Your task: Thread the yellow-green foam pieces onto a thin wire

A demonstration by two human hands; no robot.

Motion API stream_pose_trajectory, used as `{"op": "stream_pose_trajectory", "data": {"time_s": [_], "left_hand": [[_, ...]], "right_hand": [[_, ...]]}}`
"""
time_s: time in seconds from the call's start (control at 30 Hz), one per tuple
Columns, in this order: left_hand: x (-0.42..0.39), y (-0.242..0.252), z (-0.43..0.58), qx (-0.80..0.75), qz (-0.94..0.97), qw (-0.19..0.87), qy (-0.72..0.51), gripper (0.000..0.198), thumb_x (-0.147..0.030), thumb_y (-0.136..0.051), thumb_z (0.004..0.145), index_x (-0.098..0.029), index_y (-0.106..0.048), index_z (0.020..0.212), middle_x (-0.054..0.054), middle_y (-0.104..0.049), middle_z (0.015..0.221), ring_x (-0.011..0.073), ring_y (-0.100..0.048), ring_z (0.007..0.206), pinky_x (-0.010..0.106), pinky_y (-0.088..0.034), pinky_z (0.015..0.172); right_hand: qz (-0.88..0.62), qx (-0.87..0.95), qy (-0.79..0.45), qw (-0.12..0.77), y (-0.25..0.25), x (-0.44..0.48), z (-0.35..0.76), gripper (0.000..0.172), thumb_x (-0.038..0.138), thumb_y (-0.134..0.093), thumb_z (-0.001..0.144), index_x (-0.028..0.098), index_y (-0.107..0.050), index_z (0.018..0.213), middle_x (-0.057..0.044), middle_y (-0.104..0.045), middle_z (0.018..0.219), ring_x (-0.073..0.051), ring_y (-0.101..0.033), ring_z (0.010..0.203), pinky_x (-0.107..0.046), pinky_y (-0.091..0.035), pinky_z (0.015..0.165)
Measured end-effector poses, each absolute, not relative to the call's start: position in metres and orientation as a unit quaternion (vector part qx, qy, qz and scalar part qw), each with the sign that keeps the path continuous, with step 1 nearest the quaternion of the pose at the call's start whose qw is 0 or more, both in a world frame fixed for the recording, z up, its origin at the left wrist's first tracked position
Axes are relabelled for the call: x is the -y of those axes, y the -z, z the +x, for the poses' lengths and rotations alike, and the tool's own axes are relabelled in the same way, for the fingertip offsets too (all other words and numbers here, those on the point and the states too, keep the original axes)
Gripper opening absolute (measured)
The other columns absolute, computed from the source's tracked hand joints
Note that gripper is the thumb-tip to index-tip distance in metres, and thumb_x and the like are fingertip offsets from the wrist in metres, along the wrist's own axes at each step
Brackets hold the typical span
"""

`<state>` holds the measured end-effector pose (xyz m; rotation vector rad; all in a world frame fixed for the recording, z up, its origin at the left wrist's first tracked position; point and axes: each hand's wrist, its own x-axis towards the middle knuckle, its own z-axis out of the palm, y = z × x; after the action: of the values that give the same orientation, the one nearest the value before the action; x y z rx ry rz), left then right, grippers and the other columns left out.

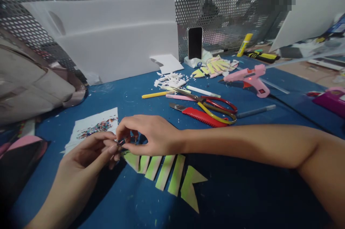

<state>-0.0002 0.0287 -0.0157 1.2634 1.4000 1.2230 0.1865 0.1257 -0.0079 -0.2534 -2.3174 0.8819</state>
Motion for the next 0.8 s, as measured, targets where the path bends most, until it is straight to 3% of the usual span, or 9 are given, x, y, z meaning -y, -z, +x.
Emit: {"op": "stream_pose_trajectory", "data": {"time_s": [0.3, 0.47, 0.8], "left_hand": [[-0.0281, 0.0075, 0.0058, -0.578, 0.506, 0.425, -0.479, 0.012, -0.03, -0.07, 0.083, -0.024, -0.07, 0.093, -0.003, -0.064, 0.066, 0.0091, -0.058, 0.058, 0.016, -0.049, 0.055], [-0.0289, 0.0103, 0.0056, -0.592, 0.508, 0.415, -0.468, 0.015, -0.031, -0.073, 0.079, -0.022, -0.074, 0.091, 0.0, -0.07, 0.067, 0.0125, -0.06, 0.057, 0.022, -0.052, 0.057], [-0.0263, 0.0057, 0.0066, -0.551, 0.521, 0.451, -0.47, 0.017, -0.035, -0.064, 0.088, -0.02, -0.068, 0.079, 0.0, -0.069, 0.066, 0.0115, -0.059, 0.055, 0.021, -0.047, 0.054]], "right_hand": [[-0.059, 0.873, -0.265, 0.406, 0.0105, -0.1284, 0.1868, 0.002, 0.018, -0.059, 0.092, 0.019, -0.06, 0.093, -0.003, -0.056, 0.095, -0.014, -0.053, 0.095, -0.03, -0.044, 0.085], [-0.058, 0.883, -0.24, 0.399, 0.0103, -0.1279, 0.1873, 0.006, 0.019, -0.058, 0.093, 0.02, -0.063, 0.095, -0.003, -0.055, 0.095, -0.014, -0.052, 0.093, -0.032, -0.043, 0.086], [-0.021, 0.899, -0.235, 0.37, 0.0119, -0.129, 0.1879, 0.007, 0.021, -0.056, 0.095, 0.02, -0.063, 0.095, -0.003, -0.055, 0.095, -0.014, -0.051, 0.091, -0.03, -0.041, 0.084]]}}
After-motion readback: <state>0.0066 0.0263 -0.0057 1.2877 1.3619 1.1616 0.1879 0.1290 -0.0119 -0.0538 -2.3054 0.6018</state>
